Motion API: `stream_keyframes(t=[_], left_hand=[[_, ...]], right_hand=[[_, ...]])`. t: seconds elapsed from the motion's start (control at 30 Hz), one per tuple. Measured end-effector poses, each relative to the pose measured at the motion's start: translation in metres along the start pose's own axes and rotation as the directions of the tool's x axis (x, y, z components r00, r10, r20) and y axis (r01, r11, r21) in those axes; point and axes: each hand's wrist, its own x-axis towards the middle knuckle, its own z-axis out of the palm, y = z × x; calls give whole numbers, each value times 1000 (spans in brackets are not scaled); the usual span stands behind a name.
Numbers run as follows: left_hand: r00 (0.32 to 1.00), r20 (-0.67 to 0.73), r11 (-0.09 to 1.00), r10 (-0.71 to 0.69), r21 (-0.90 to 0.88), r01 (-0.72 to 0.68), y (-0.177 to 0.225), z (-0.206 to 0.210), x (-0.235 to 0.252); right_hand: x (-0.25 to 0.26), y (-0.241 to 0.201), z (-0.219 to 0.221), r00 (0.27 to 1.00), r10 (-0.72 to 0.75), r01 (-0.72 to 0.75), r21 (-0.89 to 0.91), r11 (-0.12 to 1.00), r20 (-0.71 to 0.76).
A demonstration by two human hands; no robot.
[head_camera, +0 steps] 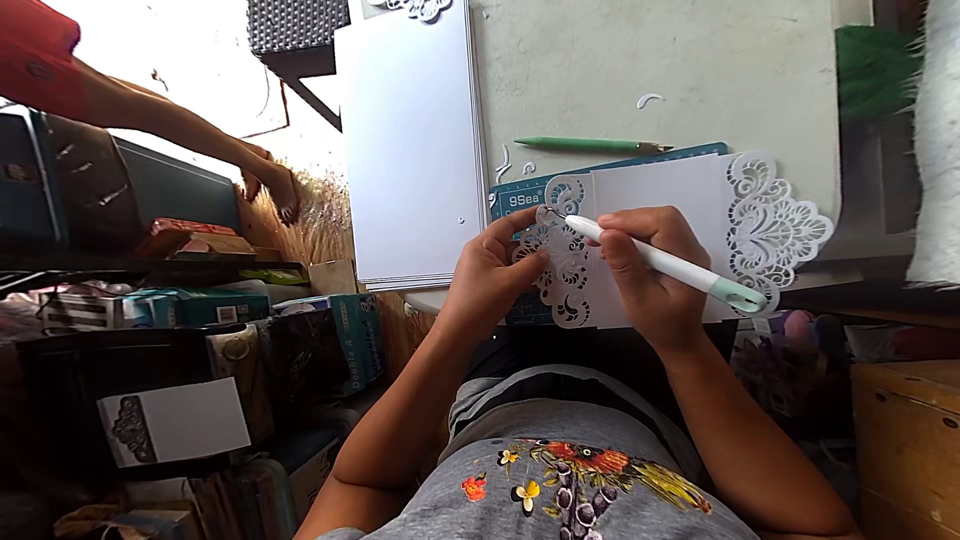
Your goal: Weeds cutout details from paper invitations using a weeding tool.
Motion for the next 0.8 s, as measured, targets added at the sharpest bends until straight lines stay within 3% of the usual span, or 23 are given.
stream_keyframes(t=[0.8], left_hand=[[1000,5,1000,2,11,-2,0,-1,0]], right_hand=[[1,-1,-2,1000,-2,2,39,999,3]])
